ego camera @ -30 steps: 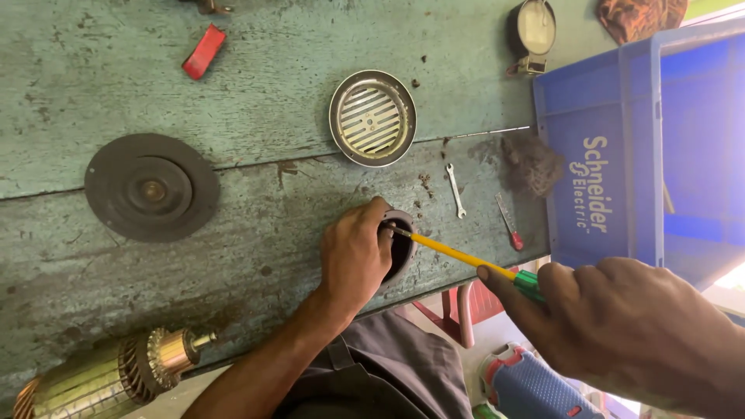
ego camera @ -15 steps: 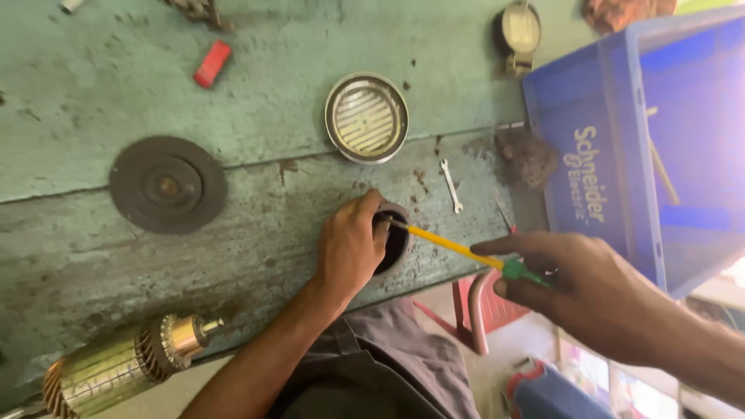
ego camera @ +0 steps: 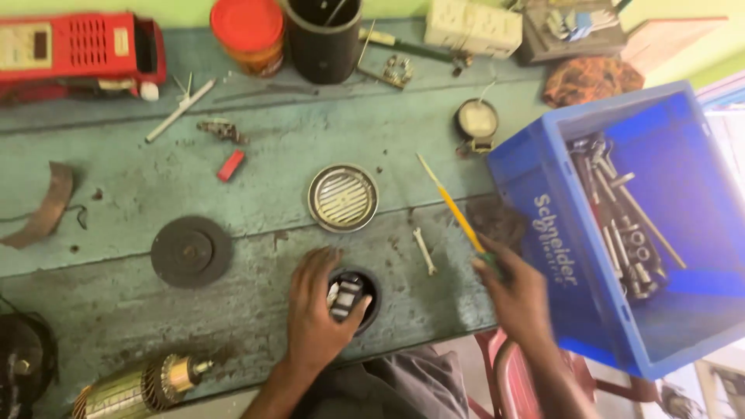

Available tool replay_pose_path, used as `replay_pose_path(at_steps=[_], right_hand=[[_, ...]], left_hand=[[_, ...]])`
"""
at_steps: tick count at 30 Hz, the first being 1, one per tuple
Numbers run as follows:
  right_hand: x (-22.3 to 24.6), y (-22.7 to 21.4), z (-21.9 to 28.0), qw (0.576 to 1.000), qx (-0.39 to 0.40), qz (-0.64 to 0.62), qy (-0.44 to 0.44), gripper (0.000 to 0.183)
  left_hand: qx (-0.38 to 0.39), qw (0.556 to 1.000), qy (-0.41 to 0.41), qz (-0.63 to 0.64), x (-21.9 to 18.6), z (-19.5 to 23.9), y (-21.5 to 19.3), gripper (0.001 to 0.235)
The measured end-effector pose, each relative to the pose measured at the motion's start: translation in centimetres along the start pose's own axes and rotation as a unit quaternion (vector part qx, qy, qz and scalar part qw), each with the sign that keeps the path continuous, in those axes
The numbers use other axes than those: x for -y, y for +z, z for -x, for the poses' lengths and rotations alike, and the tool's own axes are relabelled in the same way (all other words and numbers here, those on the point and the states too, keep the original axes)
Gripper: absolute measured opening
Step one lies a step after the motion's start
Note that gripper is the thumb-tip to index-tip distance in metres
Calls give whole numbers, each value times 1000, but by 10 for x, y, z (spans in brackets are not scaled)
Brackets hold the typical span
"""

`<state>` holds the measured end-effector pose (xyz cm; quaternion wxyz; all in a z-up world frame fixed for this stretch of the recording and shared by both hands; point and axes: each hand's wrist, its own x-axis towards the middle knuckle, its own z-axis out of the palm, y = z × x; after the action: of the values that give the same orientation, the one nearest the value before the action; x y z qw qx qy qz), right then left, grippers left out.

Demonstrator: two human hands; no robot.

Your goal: Repairing and reassembling a motorcycle horn unit on a workbench.

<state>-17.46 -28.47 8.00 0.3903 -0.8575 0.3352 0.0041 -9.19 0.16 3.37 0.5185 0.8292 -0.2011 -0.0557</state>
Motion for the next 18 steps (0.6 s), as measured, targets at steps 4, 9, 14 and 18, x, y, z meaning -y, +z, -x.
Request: replay_pose_path(at_steps=[4, 9, 14, 18], right_hand=[[-21, 66, -77, 983, -80, -47, -156, 40], [-7, 96, -151, 978, -119, 54, -165, 40], [0, 114, -177, 969, -124, 133, -170, 44], [-30, 142, -200, 940, -165, 236, -183, 22]], left_hand=[[-66, 981, 143, -118, -41, 7, 12, 71], [122, 909, 368, -150, -116, 0, 64, 72], [163, 828, 507, -179, -165, 0, 116, 58], [169, 798, 579, 2, -165, -2, 146, 38]])
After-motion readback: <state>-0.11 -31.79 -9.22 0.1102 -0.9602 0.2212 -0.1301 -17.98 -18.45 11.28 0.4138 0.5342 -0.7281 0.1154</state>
